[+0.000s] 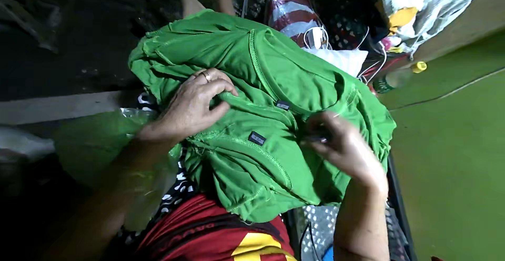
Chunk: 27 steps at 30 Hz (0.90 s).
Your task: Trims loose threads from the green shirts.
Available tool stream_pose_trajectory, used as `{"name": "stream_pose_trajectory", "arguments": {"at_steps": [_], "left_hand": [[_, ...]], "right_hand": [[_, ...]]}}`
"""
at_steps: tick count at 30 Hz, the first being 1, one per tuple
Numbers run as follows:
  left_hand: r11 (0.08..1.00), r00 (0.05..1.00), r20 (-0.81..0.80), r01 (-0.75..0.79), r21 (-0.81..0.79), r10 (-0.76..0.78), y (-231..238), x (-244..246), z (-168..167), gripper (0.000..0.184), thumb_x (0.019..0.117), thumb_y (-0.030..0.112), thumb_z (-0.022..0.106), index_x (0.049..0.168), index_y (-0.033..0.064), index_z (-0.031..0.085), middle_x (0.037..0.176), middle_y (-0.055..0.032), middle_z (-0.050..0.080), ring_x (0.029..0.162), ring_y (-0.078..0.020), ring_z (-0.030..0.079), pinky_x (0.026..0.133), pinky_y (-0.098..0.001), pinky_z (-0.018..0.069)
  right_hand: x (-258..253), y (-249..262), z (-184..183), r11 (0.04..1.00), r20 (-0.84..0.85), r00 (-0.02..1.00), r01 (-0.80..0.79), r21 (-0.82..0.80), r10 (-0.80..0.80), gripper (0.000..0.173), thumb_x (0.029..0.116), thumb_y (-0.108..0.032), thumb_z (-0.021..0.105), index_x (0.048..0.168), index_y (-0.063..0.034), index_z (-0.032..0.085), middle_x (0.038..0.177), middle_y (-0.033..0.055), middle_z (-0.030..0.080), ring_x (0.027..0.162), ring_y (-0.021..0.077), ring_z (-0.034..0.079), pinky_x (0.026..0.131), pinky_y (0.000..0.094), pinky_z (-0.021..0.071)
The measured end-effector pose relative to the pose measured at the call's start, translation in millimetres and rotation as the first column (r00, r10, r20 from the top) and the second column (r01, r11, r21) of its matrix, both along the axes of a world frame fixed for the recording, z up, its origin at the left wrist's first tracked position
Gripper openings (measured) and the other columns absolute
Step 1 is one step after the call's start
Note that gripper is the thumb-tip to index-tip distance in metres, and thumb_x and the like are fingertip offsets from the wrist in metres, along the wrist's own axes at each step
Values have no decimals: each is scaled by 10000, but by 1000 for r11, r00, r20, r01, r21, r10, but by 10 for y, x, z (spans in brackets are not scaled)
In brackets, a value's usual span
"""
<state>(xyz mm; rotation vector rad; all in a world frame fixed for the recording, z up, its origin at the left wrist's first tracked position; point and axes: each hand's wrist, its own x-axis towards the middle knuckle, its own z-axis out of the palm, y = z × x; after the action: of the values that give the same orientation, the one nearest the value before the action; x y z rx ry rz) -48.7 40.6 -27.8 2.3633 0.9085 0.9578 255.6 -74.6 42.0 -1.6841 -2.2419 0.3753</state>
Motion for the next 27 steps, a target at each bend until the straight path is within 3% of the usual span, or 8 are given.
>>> {"name": "stream_pose_trajectory", "arguments": {"at_steps": [4,8,10,13,15,19,23,27], "left_hand": [[979,994,55,-82,-184,93,100,44,139,305,1044,202,501,1041,-12,718,978,-141,702,936,-194,652,878,-396,510],[904,991,-33,-133,-407,131,281,108,221,439,1088,337,479,918,-7,692,766,-73,596,708,-136,529,707,-397,452],[908,988,-69,-153,-390,137,317,159,215,434,1077,346,507,865,4,671,731,-73,565,693,-178,519,686,-444,428],[900,985,-97,-168,-403,140,364,183,247,446,1083,348,497,871,-4,670,738,-82,565,707,-192,526,697,-450,429],[889,984,-110,-176,-423,142,375,184,253,455,1088,353,485,835,8,640,710,-58,520,682,-176,493,676,-430,407],[885,982,-80,-187,-427,168,337,186,275,465,1091,359,474,791,27,603,681,-29,467,651,-143,454,652,-388,387],[918,978,37,-181,-354,207,168,227,301,449,1108,318,406,940,-11,663,774,-79,579,726,-150,538,707,-387,447],[976,989,82,-101,-195,119,59,303,260,540,1100,355,319,1046,-66,653,964,-215,666,957,-305,653,866,-507,487]], "right_hand": [[-60,-41,-215,991,93,991,83,102,-93,148,888,3,647,1025,20,700,1005,212,684,741,361,697,596,552,557],[106,12,15,971,-114,974,209,119,-196,212,1026,-77,441,1109,56,584,916,133,654,778,155,633,699,347,544],[168,45,20,975,-137,970,211,65,-201,220,1009,-130,485,1096,44,586,877,110,654,746,137,629,670,343,542],[143,40,-82,990,8,991,137,-31,-136,425,901,-360,728,1101,11,678,916,167,684,799,312,677,711,546,554],[49,6,-160,992,115,985,125,16,-126,383,878,-315,759,1087,1,701,876,216,677,756,418,674,652,635,519],[70,18,-149,981,13,990,139,139,-142,189,940,-78,560,1023,40,683,805,165,659,689,305,653,614,515,525],[82,111,30,941,-386,884,323,100,-263,199,1047,-154,439,1092,-8,567,825,-51,512,664,-61,487,609,148,447],[100,374,52,916,-572,760,400,40,-307,104,1059,-219,469,1041,-159,552,796,-152,503,663,-116,491,616,96,446]]}}
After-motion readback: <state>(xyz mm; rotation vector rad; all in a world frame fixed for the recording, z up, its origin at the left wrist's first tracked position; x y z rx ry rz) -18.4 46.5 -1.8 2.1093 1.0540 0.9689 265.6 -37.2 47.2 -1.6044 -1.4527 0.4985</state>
